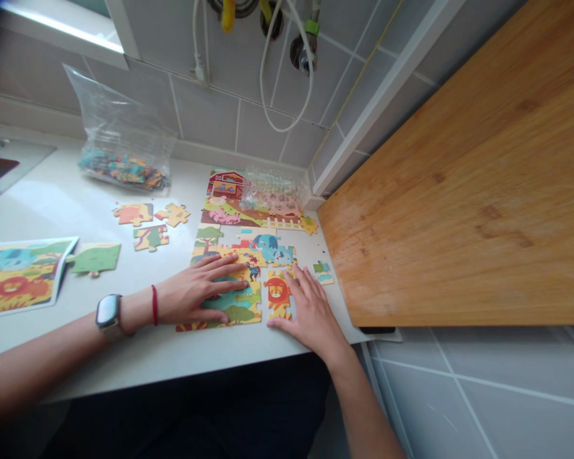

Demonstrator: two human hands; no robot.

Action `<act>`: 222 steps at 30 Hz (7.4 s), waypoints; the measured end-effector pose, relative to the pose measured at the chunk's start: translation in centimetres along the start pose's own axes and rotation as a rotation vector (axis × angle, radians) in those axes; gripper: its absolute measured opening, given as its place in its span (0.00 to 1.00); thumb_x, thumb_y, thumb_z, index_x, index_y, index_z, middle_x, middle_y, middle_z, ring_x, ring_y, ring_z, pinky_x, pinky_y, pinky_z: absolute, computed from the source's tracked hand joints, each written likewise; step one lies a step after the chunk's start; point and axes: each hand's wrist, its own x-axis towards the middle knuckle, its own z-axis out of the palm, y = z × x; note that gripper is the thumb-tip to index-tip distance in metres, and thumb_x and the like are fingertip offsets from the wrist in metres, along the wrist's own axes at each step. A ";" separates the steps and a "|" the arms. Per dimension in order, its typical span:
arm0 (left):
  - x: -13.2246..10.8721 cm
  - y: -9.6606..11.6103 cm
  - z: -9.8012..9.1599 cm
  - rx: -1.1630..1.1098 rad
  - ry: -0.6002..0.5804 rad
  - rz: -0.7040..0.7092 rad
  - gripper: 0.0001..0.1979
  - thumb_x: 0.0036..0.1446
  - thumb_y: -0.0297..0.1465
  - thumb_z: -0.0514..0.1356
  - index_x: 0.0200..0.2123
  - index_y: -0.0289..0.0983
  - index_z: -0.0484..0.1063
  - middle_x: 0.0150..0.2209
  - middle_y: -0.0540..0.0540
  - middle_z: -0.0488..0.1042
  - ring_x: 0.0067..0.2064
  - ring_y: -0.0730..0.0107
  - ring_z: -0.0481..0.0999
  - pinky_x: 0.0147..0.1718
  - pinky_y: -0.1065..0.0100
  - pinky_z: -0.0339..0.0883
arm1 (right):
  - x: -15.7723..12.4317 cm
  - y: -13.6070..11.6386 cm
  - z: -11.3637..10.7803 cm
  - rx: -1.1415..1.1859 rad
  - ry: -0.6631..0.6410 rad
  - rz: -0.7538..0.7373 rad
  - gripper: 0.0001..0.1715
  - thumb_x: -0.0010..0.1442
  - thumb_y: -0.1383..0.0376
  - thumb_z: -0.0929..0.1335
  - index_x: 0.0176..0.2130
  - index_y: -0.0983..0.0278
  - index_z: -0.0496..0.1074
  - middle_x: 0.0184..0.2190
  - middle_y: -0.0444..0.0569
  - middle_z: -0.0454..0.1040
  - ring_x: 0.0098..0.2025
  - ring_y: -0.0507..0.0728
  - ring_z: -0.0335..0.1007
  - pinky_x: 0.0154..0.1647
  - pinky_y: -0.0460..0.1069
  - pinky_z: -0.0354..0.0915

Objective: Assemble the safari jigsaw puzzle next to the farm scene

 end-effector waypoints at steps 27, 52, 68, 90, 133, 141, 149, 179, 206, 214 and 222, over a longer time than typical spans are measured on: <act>-1.1 -0.1 2.0 0.092 0.070 -0.059 0.50 0.59 0.68 0.55 0.76 0.46 0.54 0.77 0.38 0.49 0.76 0.34 0.51 0.72 0.37 0.38 | 3.0 4.4 -2.5 0.111 0.010 -0.123 0.22 0.63 0.66 0.73 0.57 0.57 0.78 0.56 0.54 0.76 0.57 0.62 0.75 0.63 0.59 0.70; -3.0 2.4 0.0 0.073 -0.049 -0.182 0.49 0.61 0.67 0.51 0.76 0.45 0.53 0.78 0.37 0.46 0.78 0.37 0.43 0.72 0.35 0.37 | 2.8 8.2 -1.5 0.075 0.057 -0.176 0.24 0.66 0.54 0.69 0.58 0.56 0.78 0.54 0.55 0.78 0.54 0.64 0.78 0.58 0.60 0.75; -5.6 -0.6 -5.5 0.182 0.203 -0.492 0.16 0.71 0.35 0.59 0.60 0.42 0.73 0.65 0.39 0.72 0.64 0.48 0.72 0.60 0.46 0.70 | -1.0 -4.2 5.2 0.318 0.731 -0.310 0.17 0.65 0.73 0.67 0.46 0.55 0.80 0.43 0.51 0.81 0.46 0.63 0.78 0.49 0.63 0.75; -12.1 -3.3 -11.2 -0.290 0.589 -0.705 0.24 0.64 0.44 0.63 0.59 0.40 0.74 0.42 0.44 0.81 0.37 0.63 0.84 0.40 0.58 0.83 | -0.6 -4.4 4.9 0.393 0.697 -0.313 0.15 0.66 0.71 0.67 0.45 0.55 0.82 0.40 0.50 0.83 0.44 0.63 0.80 0.47 0.62 0.78; -1.4 -6.9 -3.1 -0.001 0.633 -0.278 0.13 0.65 0.21 0.56 0.48 0.39 0.74 0.45 0.42 0.80 0.49 0.57 0.77 0.50 0.51 0.75 | 18.9 -6.8 2.0 0.888 0.385 -0.067 0.15 0.64 0.54 0.70 0.44 0.62 0.77 0.35 0.50 0.80 0.36 0.57 0.76 0.39 0.51 0.72; -1.3 -6.8 -3.1 0.100 0.540 -0.263 0.17 0.58 0.18 0.55 0.44 0.39 0.77 0.45 0.43 0.82 0.48 0.55 0.77 0.48 0.52 0.76 | 19.9 -8.3 2.6 0.747 0.213 -0.224 0.12 0.66 0.62 0.68 0.40 0.60 0.83 0.48 0.52 0.85 0.53 0.62 0.80 0.59 0.57 0.71; -1.5 -7.0 -2.7 0.079 0.450 -0.270 0.14 0.60 0.21 0.57 0.43 0.40 0.79 0.47 0.43 0.82 0.53 0.54 0.75 0.50 0.52 0.74 | 19.9 -7.6 1.5 0.723 0.263 -0.215 0.15 0.68 0.60 0.66 0.46 0.60 0.83 0.49 0.52 0.84 0.52 0.62 0.80 0.57 0.57 0.71; -1.6 -0.5 -1.9 0.245 0.141 -0.235 0.22 0.71 0.44 0.58 0.61 0.37 0.70 0.66 0.35 0.68 0.66 0.40 0.66 0.61 0.43 0.64 | 17.9 -4.2 1.8 0.573 0.214 -0.027 0.17 0.62 0.52 0.69 0.36 0.61 0.81 0.34 0.50 0.83 0.35 0.60 0.77 0.40 0.53 0.68; -6.1 -9.2 -11.7 0.173 -0.132 -0.862 0.19 0.49 0.47 0.71 0.39 0.41 0.77 0.43 0.42 0.79 0.43 0.52 0.80 0.38 0.61 0.69 | 17.6 -4.4 1.6 0.490 0.219 -0.068 0.08 0.61 0.60 0.71 0.34 0.60 0.80 0.35 0.49 0.79 0.36 0.58 0.74 0.42 0.52 0.67; -5.5 -9.5 -11.8 -0.129 0.038 -0.781 0.13 0.48 0.32 0.69 0.38 0.39 0.74 0.36 0.47 0.80 0.32 0.65 0.79 0.31 0.67 0.69 | 17.6 -4.4 1.5 0.479 0.214 -0.065 0.08 0.61 0.60 0.71 0.34 0.60 0.81 0.35 0.49 0.78 0.36 0.58 0.72 0.42 0.53 0.67; -3.5 -8.7 -10.1 -0.794 0.452 -0.719 0.22 0.55 0.44 0.70 0.47 0.35 0.81 0.41 0.40 0.85 0.39 0.61 0.85 0.39 0.59 0.82 | 17.1 -5.9 1.2 0.500 0.382 -0.150 0.11 0.65 0.59 0.69 0.38 0.60 0.81 0.37 0.50 0.77 0.33 0.56 0.71 0.40 0.53 0.69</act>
